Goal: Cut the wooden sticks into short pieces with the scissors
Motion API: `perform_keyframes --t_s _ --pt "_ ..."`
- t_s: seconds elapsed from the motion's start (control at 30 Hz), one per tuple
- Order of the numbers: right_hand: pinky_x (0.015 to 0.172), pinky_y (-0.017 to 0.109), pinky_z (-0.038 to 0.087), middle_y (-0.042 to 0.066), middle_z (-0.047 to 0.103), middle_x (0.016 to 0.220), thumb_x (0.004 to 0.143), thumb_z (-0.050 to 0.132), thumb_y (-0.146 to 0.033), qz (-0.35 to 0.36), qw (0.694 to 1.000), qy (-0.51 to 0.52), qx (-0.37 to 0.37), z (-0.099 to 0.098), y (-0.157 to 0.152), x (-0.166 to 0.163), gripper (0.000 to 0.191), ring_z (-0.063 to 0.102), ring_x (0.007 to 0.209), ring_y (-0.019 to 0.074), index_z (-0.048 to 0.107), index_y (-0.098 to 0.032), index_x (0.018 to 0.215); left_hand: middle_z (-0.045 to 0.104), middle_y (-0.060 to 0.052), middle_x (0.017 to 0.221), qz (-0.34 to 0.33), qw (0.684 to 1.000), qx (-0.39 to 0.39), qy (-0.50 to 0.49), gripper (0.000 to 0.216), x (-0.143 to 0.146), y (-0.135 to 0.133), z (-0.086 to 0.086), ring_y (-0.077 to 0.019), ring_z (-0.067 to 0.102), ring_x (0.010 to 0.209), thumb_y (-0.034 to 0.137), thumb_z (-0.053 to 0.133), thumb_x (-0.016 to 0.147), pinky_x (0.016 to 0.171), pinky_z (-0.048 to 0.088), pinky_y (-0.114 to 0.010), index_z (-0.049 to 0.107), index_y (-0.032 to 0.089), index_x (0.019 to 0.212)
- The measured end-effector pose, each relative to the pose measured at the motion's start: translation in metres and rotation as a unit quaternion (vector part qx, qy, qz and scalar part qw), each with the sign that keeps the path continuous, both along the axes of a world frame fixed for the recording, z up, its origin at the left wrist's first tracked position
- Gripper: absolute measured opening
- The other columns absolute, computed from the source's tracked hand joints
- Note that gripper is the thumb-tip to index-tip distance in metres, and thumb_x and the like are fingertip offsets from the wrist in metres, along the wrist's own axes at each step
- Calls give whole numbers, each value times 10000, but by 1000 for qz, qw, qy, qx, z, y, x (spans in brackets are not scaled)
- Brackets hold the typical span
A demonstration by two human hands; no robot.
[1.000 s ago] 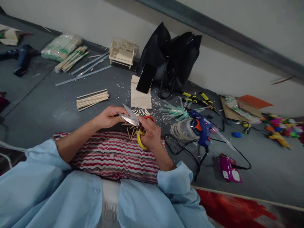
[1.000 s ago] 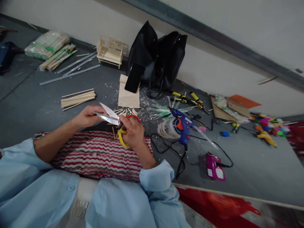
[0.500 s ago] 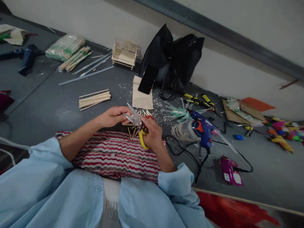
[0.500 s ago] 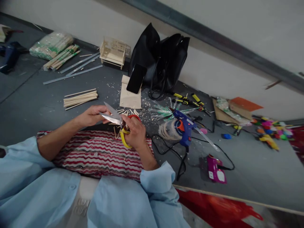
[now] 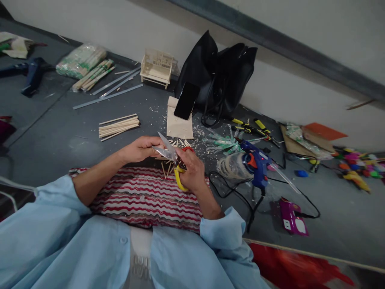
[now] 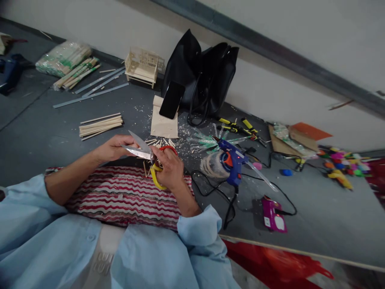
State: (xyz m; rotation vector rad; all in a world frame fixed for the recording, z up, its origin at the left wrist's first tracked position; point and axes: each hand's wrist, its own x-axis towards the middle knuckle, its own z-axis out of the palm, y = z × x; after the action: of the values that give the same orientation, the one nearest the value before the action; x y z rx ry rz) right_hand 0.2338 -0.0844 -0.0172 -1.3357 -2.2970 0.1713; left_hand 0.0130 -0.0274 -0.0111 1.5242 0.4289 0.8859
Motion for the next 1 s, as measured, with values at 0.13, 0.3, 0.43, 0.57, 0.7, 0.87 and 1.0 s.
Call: perform_keyframes --t_s 0.13,0.3,0.43,0.57,0.7,0.87,1.0 --pt "700 288 427 37 561 857 749 564 -171 2 1000 1 -3 0 1 -1 584 525 803 195 567 -223 1331 523 5 593 6 1000 -26 3 403 0 0 -1 -76 450 544 489 678 810 513 390 -182 593 117 681" --pt "704 290 432 40 567 863 756 558 -167 10 1000 7 -14 0 0 0 580 526 808 196 565 -211 1334 586 -13 653 31 998 -50 30 445 0 -1 -1 -86 508 595 555 697 768 561 441 -180 652 113 736" --pt "708 291 437 42 573 859 752 564 -165 6 1000 2 -7 0 0 0 581 527 810 199 571 -213 1331 598 -16 658 36 998 -40 35 427 0 -2 0 -87 515 599 544 702 769 562 452 -176 679 118 754" --pt "705 289 443 43 575 852 741 574 -162 1 1000 -16 0 -1 1 -1 600 532 825 205 570 -232 1336 627 -31 675 45 998 -29 39 428 -1 -2 -2 -96 535 608 548 671 797 569 462 -185 698 121 780" --pt "698 280 458 39 587 849 733 587 -169 -2 1000 -18 -11 -5 3 -1 600 547 818 200 578 -236 1329 637 -33 670 40 998 -16 44 416 -3 0 -4 -102 544 603 537 676 797 574 465 -196 699 123 784" --pt "679 270 479 41 627 840 733 560 -157 7 1000 7 12 -11 3 0 566 587 775 187 607 -197 1296 635 -31 649 33 999 -9 39 397 -4 2 -4 -104 554 594 519 704 780 576 470 -204 687 124 748" --pt "710 258 506 38 671 847 755 537 -163 -3 1000 16 23 -13 4 3 534 617 766 175 614 -204 1283 655 -43 702 32 998 -40 31 393 -2 0 -1 -111 574 637 517 705 782 613 485 -219 694 125 808"
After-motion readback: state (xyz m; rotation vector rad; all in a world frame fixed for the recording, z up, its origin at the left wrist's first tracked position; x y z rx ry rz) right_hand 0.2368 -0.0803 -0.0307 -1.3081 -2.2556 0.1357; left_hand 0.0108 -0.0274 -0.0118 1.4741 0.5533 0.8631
